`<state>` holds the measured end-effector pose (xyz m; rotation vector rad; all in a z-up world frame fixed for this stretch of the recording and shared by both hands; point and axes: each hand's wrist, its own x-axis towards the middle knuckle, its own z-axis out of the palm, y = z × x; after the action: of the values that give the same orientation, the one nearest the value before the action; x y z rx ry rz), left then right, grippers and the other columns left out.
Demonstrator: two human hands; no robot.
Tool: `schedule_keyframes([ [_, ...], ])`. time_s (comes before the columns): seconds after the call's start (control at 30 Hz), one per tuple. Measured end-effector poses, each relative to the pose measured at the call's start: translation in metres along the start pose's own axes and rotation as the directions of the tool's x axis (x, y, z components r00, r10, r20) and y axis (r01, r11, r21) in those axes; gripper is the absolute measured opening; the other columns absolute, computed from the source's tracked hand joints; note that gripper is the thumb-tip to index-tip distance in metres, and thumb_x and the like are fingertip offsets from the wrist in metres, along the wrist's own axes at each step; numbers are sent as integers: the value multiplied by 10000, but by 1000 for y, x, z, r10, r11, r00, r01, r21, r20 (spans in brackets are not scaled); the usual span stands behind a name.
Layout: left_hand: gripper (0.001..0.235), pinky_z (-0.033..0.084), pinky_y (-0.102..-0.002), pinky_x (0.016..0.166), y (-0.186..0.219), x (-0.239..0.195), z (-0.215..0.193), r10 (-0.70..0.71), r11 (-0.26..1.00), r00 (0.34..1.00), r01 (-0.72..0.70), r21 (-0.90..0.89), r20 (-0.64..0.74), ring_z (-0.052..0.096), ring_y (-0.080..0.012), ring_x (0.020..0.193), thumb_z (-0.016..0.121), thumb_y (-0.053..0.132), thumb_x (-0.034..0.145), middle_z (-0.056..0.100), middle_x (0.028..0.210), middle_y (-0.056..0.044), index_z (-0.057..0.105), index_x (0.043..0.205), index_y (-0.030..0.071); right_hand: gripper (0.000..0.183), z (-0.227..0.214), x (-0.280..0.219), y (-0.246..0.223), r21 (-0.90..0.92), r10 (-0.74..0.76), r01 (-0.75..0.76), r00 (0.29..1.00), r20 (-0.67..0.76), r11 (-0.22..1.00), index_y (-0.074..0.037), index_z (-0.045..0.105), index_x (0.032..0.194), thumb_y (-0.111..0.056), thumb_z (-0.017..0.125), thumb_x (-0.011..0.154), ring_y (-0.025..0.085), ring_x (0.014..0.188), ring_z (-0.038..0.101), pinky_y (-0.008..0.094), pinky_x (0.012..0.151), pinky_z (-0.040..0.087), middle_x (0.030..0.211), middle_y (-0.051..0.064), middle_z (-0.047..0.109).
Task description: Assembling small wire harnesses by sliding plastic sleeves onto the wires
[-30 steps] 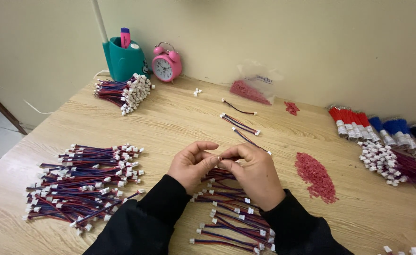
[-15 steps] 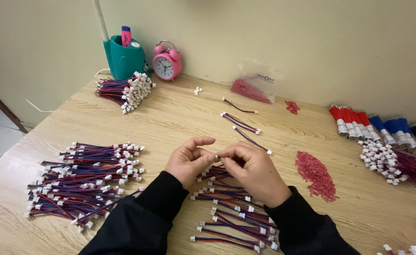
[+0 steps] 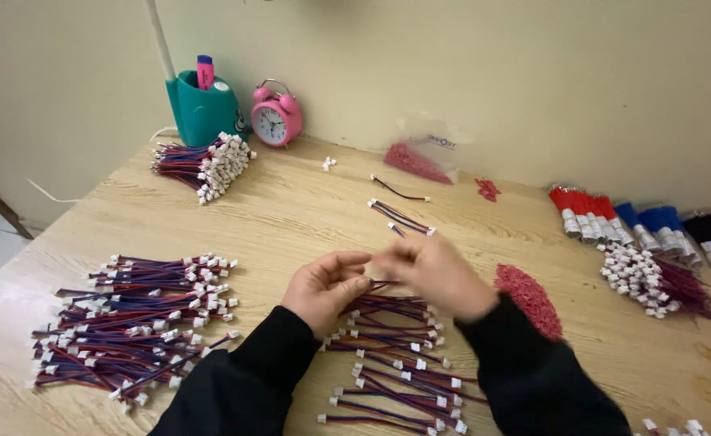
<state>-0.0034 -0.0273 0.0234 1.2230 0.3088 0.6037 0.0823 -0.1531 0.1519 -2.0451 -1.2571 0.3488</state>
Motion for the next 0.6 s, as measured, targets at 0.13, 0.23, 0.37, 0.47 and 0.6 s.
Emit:
schedule_keyframes([
  [0.13,205,584,-257,662,-33,15,-22,-11,967,1000,7,255,15,700,-150,716,733,48,837,747,852,-120,764,1039,51,228,-15,61,65,-286,-56,7,985,-162,958,-55,744,1005,-201,698,836,406,914,688,487,740,524,896,208,737],
  [0.23,128,560,-210,686,-7,10,-22,199,803,963,-265,533,179,700,-47,698,700,152,810,793,807,20,793,896,133,175,-6,94,100,-532,94,-214,965,-244,819,-310,747,746,-475,694,723,238,807,675,418,675,480,773,-16,720],
  [0.37,148,514,-288,700,-2,9,-22,322,709,921,-388,589,220,687,-147,735,694,260,814,725,783,-14,781,882,161,224,4,109,124,-525,214,-276,961,-176,805,-229,719,724,-448,720,769,286,810,662,430,704,472,816,43,715],
  [0.47,149,503,-267,755,-4,8,-23,278,717,949,-308,625,148,675,-139,806,700,251,802,697,845,-5,774,912,184,252,8,112,133,-567,185,-238,971,-151,788,-199,694,713,-425,680,822,320,855,641,452,724,458,879,58,697],
  [0.6,148,508,-260,767,-9,9,-23,232,723,968,-239,647,99,679,-140,826,722,242,790,702,871,0,768,924,199,346,-1,96,104,-550,176,-235,972,-158,801,-130,684,697,-441,653,844,322,818,629,465,688,430,827,94,699],
])
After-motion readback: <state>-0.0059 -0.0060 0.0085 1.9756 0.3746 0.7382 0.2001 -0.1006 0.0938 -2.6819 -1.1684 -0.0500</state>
